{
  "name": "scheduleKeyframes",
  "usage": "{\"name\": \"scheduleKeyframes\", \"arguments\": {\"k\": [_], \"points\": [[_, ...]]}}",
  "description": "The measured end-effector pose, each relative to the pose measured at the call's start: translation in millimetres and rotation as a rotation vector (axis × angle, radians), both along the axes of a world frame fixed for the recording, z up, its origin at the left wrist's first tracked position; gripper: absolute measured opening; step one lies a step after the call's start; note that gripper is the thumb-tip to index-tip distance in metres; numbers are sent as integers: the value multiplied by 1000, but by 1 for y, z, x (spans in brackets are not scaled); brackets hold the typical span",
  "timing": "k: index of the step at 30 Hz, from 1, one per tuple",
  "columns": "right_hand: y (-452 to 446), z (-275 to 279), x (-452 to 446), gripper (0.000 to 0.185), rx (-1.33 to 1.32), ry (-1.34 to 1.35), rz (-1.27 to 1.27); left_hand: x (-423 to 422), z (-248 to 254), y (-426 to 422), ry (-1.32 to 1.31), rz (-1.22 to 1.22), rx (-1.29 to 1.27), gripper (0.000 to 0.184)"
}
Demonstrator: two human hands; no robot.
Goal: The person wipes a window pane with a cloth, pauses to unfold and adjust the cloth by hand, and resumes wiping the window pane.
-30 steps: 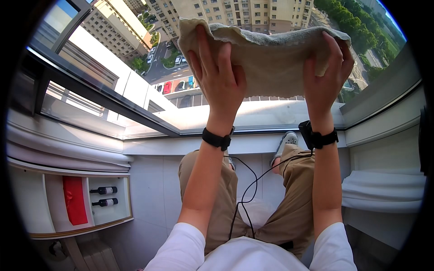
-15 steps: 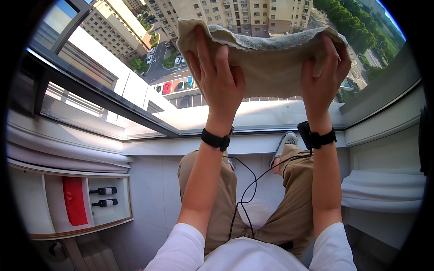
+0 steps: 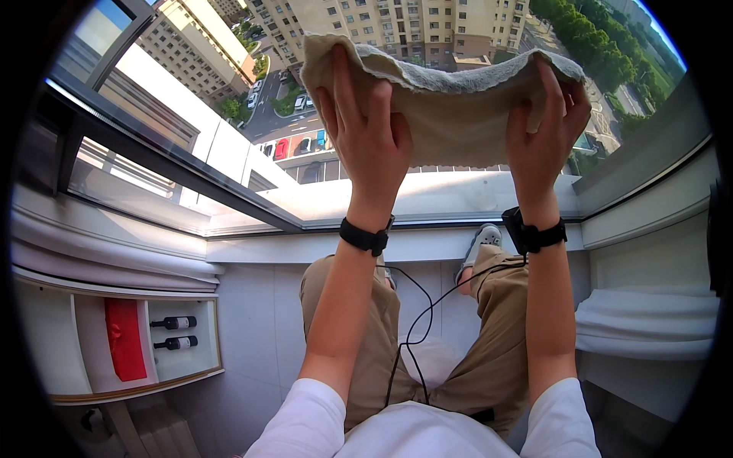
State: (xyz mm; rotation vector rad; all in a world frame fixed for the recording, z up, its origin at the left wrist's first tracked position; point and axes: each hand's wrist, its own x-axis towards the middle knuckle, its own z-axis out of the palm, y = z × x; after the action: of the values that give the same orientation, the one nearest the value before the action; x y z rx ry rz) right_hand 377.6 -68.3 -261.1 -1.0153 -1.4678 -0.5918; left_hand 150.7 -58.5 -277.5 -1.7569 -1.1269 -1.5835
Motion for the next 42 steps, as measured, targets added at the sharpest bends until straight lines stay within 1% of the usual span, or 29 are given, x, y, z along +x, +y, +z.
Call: {"name": "scheduleKeyframes", "arguments": {"k": [3, 12, 18, 21, 23, 27, 30, 33, 36, 39, 42], "points": [[-1, 2, 0, 67, 4, -53, -49, -1, -2, 1, 8, 7, 6, 43], [0, -1, -1, 70, -7, -64, -106, -2, -8, 2, 30, 33, -16, 46], [-7, 9, -6, 69, -31, -131, -272, -2, -8, 0, 59, 64, -35, 49], [-8, 14, -7, 70, -6, -124, -226, -3, -5, -2, 67, 84, -59, 46], [-7, 15, -6, 69, 2, -127, -244, -2, -4, -3, 72, 92, -67, 45], [-5, 17, -8, 70, 20, -88, -216, -4, 0, -5, 91, 103, -54, 47], [0, 23, -6, 72, 75, -61, -248, -4, 1, -6, 89, 107, -49, 49], [-3, 31, -10, 62, 49, -7, -205, 2, 5, -7, 74, 99, -61, 52], [2, 32, -4, 53, 107, 15, -220, 5, 8, -9, 62, 97, -67, 53], [5, 33, 3, 46, 77, 50, -276, 5, 8, -8, 51, 94, -56, 55], [10, 37, 2, 44, 182, 73, -285, 7, 11, -8, 31, 88, -51, 56]]}}
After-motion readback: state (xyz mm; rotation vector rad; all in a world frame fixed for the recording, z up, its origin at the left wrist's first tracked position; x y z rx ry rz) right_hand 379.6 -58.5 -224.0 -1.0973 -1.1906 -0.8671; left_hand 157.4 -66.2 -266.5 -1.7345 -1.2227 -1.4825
